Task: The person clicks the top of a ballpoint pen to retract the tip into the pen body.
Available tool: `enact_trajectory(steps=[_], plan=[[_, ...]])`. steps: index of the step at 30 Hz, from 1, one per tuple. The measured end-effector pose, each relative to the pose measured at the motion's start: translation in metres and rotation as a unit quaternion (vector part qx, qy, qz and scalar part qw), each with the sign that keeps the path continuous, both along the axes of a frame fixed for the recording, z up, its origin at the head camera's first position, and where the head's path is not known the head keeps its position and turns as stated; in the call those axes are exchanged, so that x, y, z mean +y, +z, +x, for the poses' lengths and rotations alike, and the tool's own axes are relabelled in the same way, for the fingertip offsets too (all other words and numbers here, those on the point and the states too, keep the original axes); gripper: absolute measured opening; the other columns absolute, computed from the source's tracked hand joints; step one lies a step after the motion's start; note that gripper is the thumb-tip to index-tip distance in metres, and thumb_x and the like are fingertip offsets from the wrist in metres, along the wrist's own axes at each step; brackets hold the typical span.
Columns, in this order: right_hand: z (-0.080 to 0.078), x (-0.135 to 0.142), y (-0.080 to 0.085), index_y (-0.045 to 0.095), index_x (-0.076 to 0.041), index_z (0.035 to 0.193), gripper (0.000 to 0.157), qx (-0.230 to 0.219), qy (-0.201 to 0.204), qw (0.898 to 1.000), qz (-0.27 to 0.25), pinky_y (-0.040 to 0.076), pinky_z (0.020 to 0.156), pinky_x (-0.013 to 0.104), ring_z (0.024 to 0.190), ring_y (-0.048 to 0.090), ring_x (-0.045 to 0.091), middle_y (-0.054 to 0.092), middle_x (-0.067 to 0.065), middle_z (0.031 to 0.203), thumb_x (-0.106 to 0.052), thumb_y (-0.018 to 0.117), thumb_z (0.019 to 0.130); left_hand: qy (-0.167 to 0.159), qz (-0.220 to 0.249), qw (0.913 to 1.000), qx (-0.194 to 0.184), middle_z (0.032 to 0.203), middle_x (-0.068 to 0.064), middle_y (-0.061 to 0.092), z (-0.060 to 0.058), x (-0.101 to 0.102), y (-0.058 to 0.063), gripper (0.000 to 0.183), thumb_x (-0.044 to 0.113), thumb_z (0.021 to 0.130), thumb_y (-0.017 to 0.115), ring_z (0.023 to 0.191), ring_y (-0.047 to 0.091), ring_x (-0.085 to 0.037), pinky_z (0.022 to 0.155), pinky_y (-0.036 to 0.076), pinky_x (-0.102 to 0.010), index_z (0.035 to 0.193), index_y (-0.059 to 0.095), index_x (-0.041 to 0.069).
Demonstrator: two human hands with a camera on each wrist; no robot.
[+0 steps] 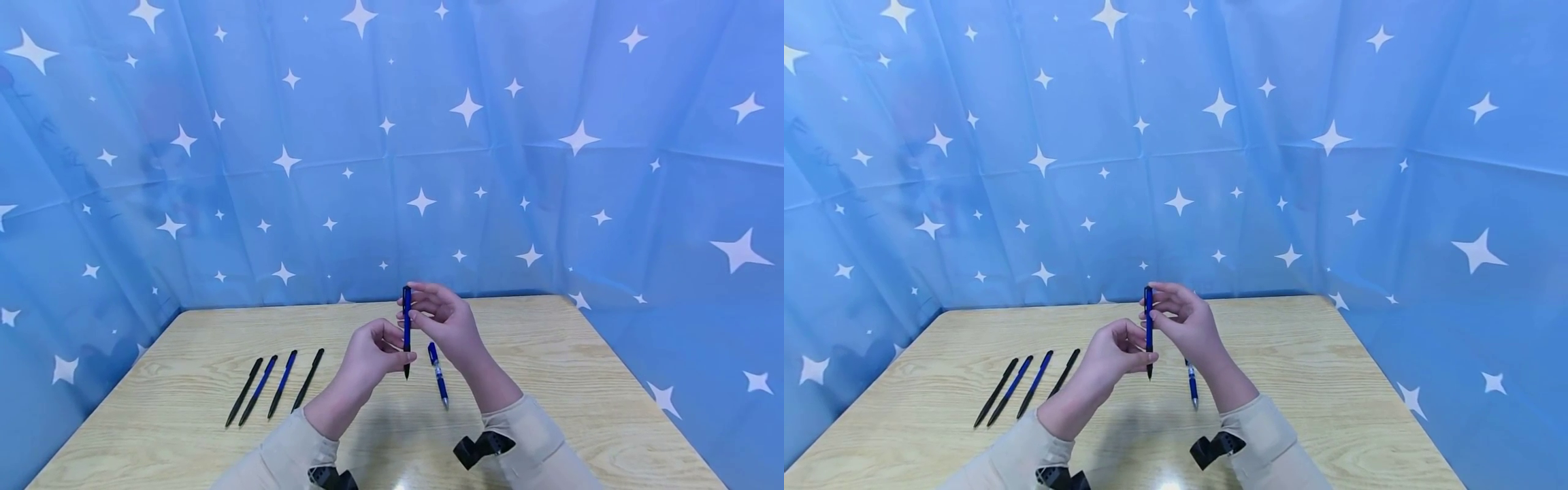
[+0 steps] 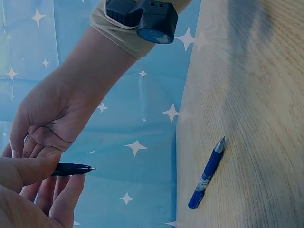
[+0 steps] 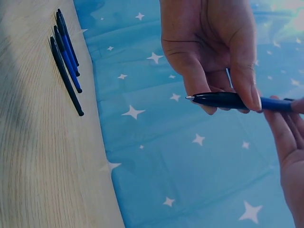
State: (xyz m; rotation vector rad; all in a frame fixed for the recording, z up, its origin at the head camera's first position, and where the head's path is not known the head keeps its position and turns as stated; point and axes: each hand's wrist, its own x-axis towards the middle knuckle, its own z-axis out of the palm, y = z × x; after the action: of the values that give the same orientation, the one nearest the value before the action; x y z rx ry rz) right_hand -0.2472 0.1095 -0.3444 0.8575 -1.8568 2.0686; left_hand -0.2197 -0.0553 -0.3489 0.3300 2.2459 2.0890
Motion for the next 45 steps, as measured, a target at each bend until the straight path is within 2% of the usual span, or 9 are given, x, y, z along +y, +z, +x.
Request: enact_trajectory(steps=[5, 12, 16, 21, 26, 30, 34, 40, 45], plan=[[0.0, -0.001, 0.002, 0.053, 0.002, 0.133, 0.042, -0.005, -0.003, 1.0, -0.012, 0.056, 0.081, 0.043, 0.092, 0.068, 0.033, 0.062, 0.03, 0.112, 0.007, 0.06, 0.092, -0.01, -0.013, 0.9998, 0.01, 0.085, -0.006, 0.061, -0.001, -0.002, 0.001, 0.024, -0.007, 0.078, 0.078, 0.072, 0.06, -0.017, 0.066, 0.057, -0.037, 0.094, 0.061, 0.0], [-0.003, 0.004, 0.005, 0.048, -0.009, 0.143, 0.053, -0.01, -0.003, 1.0, -0.01, 0.054, 0.086, 0.042, 0.101, 0.066, 0.026, 0.058, 0.019, 0.121, 0.004, 0.061, 0.093, -0.013, -0.03, 0.9994, 0.005, 0.091, -0.009, 0.061, -0.002, -0.007, 0.006, 0.028, -0.003, 0.08, 0.078, 0.08, 0.063, -0.019, 0.07, 0.058, -0.036, 0.103, 0.064, 0.001], [-0.006, 0.013, 0.005, 0.042, -0.013, 0.147, 0.058, 0.003, -0.013, 1.0, 0.01, 0.052, 0.09, 0.039, 0.108, 0.062, 0.026, 0.054, 0.021, 0.128, 0.002, 0.061, 0.094, 0.0, -0.04, 0.9992, 0.002, 0.094, -0.01, 0.062, -0.006, -0.013, 0.004, 0.035, 0.0, 0.08, 0.079, 0.082, 0.064, -0.02, 0.07, 0.058, -0.036, 0.111, 0.065, 0.003], [-0.008, 0.023, 0.001, 0.043, -0.012, 0.147, 0.058, 0.013, -0.035, 0.997, 0.061, 0.051, 0.091, 0.033, 0.107, 0.061, 0.028, 0.057, 0.02, 0.126, 0.0, 0.063, 0.093, 0.015, -0.037, 0.9992, 0.006, 0.099, -0.011, 0.062, -0.011, -0.022, 0.004, 0.043, -0.002, 0.082, 0.076, 0.084, 0.064, -0.022, 0.07, 0.058, -0.038, 0.119, 0.058, 0.007], [-0.009, 0.031, -0.008, 0.044, -0.011, 0.146, 0.058, -0.009, -0.04, 0.993, 0.113, 0.051, 0.09, 0.03, 0.105, 0.061, 0.029, 0.059, 0.016, 0.123, 0.0, 0.065, 0.092, 0.027, -0.038, 0.9985, 0.029, 0.102, -0.012, 0.061, -0.015, -0.034, 0.005, 0.046, -0.005, 0.084, 0.073, 0.085, 0.063, -0.024, 0.07, 0.058, -0.039, 0.122, 0.051, 0.008], [-0.01, 0.036, -0.017, 0.046, -0.013, 0.145, 0.056, -0.019, -0.045, 0.981, 0.189, 0.051, 0.09, 0.033, 0.105, 0.061, 0.026, 0.06, 0.013, 0.122, -0.007, 0.066, 0.093, 0.036, -0.057, 0.9965, 0.049, 0.104, -0.012, 0.06, -0.019, -0.045, 0.007, 0.046, -0.005, 0.085, 0.072, 0.088, 0.063, -0.024, 0.07, 0.058, -0.039, 0.123, 0.053, 0.013], [-0.009, 0.041, -0.025, 0.05, -0.011, 0.141, 0.052, -0.003, -0.049, 0.964, 0.261, 0.051, 0.09, 0.04, 0.103, 0.062, 0.025, 0.062, 0.01, 0.119, -0.01, 0.068, 0.092, 0.046, -0.09, 0.993, 0.061, 0.106, -0.01, 0.059, -0.021, -0.058, 0.006, 0.048, -0.005, 0.085, 0.071, 0.091, 0.063, -0.024, 0.072, 0.057, -0.038, 0.125, 0.056, 0.018], [-0.007, 0.051, -0.032, 0.053, -0.007, 0.138, 0.049, 0.004, -0.039, 0.946, 0.323, 0.051, 0.088, 0.045, 0.102, 0.061, 0.026, 0.064, 0.006, 0.116, -0.009, 0.069, 0.091, 0.067, -0.151, 0.9827, 0.083, 0.106, -0.009, 0.058, -0.021, -0.081, 0.006, 0.052, -0.008, 0.085, 0.07, 0.09, 0.063, -0.023, 0.071, 0.057, -0.037, 0.128, 0.059, 0.02], [-0.005, 0.062, -0.039, 0.054, -0.007, 0.137, 0.051, 0.011, -0.031, 0.928, 0.372, 0.05, 0.088, 0.048, 0.102, 0.06, 0.028, 0.064, 0.003, 0.115, -0.014, 0.072, 0.09, 0.066, -0.192, 0.9741, 0.1, 0.108, -0.012, 0.057, -0.024, -0.108, 0.006, 0.053, -0.009, 0.086, 0.068, 0.092, 0.063, -0.025, 0.07, 0.056, -0.036, 0.132, 0.057, 0.017]])
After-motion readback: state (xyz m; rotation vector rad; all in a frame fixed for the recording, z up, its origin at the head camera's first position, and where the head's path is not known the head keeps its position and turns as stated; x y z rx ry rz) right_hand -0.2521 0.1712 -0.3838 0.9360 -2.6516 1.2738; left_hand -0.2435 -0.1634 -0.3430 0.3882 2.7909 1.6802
